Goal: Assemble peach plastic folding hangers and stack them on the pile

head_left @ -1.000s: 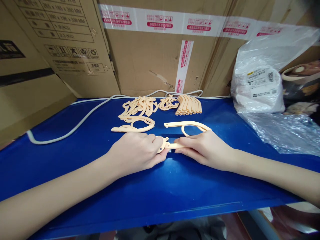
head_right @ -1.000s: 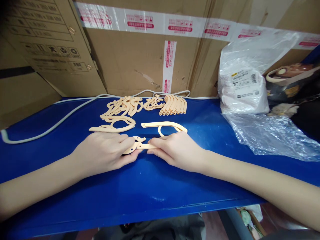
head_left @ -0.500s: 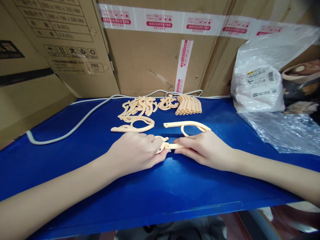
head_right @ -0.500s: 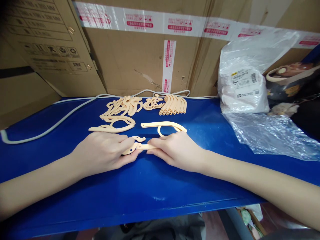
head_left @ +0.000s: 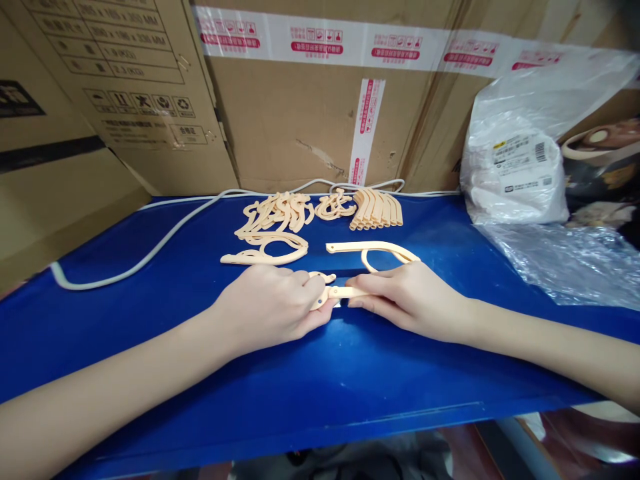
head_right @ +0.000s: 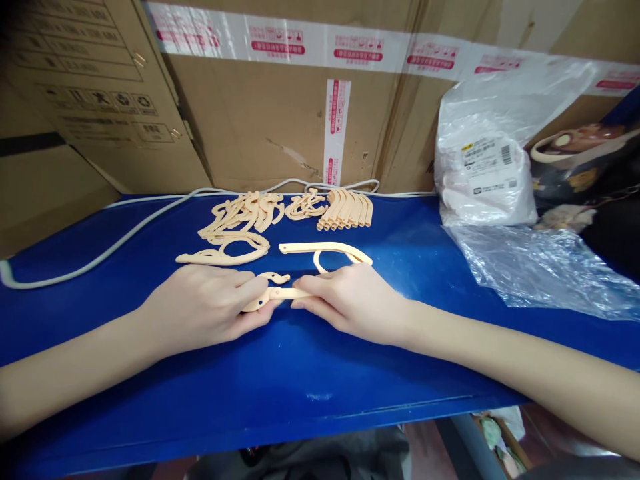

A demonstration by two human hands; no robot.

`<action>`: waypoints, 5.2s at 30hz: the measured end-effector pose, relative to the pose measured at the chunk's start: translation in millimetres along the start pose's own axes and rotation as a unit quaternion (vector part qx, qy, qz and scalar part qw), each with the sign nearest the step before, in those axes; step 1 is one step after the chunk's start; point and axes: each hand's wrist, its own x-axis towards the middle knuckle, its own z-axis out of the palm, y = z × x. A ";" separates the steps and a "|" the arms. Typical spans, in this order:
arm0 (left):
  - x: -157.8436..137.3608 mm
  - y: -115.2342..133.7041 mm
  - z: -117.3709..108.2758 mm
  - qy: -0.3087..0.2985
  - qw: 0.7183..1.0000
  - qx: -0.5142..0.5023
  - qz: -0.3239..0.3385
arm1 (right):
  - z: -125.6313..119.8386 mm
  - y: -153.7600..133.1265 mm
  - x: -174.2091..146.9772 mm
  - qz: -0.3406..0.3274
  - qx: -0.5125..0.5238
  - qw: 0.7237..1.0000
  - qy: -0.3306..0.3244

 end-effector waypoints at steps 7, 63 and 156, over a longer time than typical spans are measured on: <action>0.0 0.1 -1.1 0.003 0.999 -0.008 -0.033 | 0.2 0.7 -0.8 -0.011 -0.012 1.000 0.024; -2.0 -17.8 -15.8 -0.136 0.973 -0.173 -0.073 | -12.9 33.8 3.6 -0.016 -0.122 0.978 0.167; 1.4 -4.2 -8.9 -0.089 0.974 -0.206 0.043 | -12.1 37.6 2.4 -0.102 -0.040 0.992 0.057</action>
